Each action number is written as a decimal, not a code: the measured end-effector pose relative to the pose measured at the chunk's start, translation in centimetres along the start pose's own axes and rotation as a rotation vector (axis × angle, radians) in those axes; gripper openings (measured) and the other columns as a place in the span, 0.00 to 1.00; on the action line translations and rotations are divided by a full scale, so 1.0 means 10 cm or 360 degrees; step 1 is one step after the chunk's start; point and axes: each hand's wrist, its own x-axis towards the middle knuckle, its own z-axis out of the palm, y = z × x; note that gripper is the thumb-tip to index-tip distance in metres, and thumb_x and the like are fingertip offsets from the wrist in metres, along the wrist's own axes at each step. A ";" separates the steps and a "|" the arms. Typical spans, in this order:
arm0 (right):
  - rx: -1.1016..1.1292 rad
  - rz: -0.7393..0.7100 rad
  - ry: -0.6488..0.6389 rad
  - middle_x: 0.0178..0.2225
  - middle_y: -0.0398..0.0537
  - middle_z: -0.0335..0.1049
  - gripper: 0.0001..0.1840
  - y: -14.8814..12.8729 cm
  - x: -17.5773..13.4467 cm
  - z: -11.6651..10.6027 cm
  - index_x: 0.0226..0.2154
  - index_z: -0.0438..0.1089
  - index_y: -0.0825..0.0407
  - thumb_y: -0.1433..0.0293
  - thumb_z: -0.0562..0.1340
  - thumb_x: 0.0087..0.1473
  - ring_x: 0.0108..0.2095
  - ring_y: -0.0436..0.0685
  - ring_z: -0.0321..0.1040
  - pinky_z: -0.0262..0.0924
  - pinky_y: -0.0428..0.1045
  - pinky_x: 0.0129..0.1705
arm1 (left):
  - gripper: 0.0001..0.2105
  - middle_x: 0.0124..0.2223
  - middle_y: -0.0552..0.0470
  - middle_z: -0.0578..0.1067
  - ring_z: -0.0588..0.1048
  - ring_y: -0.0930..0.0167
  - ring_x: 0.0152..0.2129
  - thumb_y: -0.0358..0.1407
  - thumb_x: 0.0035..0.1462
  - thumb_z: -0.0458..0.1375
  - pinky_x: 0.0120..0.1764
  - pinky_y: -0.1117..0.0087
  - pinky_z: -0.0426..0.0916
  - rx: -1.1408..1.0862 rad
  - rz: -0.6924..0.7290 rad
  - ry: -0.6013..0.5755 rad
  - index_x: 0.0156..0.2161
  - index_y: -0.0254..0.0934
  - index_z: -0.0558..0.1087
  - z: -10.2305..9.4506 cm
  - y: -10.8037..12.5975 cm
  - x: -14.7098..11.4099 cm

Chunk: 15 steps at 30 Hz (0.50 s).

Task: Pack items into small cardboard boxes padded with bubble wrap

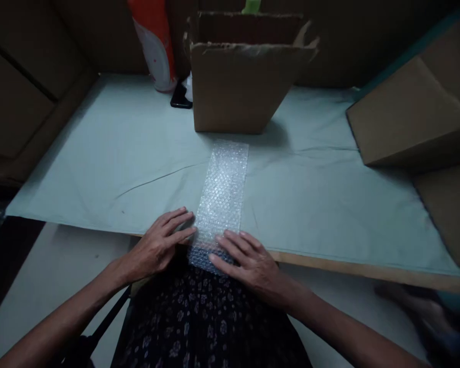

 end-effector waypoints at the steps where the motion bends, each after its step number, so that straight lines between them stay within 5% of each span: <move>1: 0.0043 -0.0020 0.0144 0.58 0.51 0.71 0.20 -0.02 0.06 0.03 0.55 0.69 0.48 0.77 0.56 0.63 0.63 0.61 0.60 0.58 0.60 0.60 | 0.39 0.71 0.47 0.59 0.52 0.59 0.70 0.16 0.55 0.48 0.65 0.44 0.59 -0.0033 0.0004 0.0008 0.69 0.50 0.55 -0.02 0.01 0.00; 5: 0.0444 0.0395 0.0651 0.39 0.46 0.78 0.08 -0.04 0.29 -0.04 0.40 0.74 0.48 0.73 0.59 0.63 0.45 0.59 0.72 0.64 0.57 0.48 | 0.39 0.71 0.46 0.58 0.55 0.59 0.68 0.22 0.57 0.51 0.65 0.45 0.59 -0.0427 -0.0129 -0.0015 0.71 0.49 0.48 -0.11 0.19 0.06; 8: 0.0666 0.0828 0.0674 0.34 0.44 0.76 0.07 0.03 0.38 -0.09 0.38 0.74 0.47 0.68 0.59 0.65 0.37 0.57 0.72 0.66 0.55 0.42 | 0.37 0.68 0.43 0.63 0.66 0.59 0.63 0.31 0.60 0.57 0.61 0.51 0.66 -0.0579 -0.0333 0.0179 0.71 0.47 0.49 -0.01 0.35 0.22; 12: 0.0435 0.1061 0.0608 0.41 0.50 0.76 0.19 0.18 0.32 -0.06 0.55 0.68 0.48 0.65 0.62 0.62 0.42 0.61 0.72 0.67 0.58 0.44 | 0.31 0.45 0.46 0.79 0.78 0.65 0.41 0.34 0.61 0.56 0.46 0.62 0.73 -0.0365 -0.0664 0.0433 0.69 0.39 0.56 0.27 0.33 0.56; 15: 0.0092 0.0900 0.0627 0.50 0.57 0.73 0.31 0.22 0.19 -0.09 0.64 0.57 0.51 0.66 0.63 0.61 0.49 0.65 0.70 0.64 0.62 0.49 | 0.34 0.32 0.54 0.76 0.75 0.68 0.29 0.33 0.59 0.57 0.35 0.67 0.70 -0.0199 -0.0817 0.0383 0.69 0.36 0.54 0.36 0.21 0.71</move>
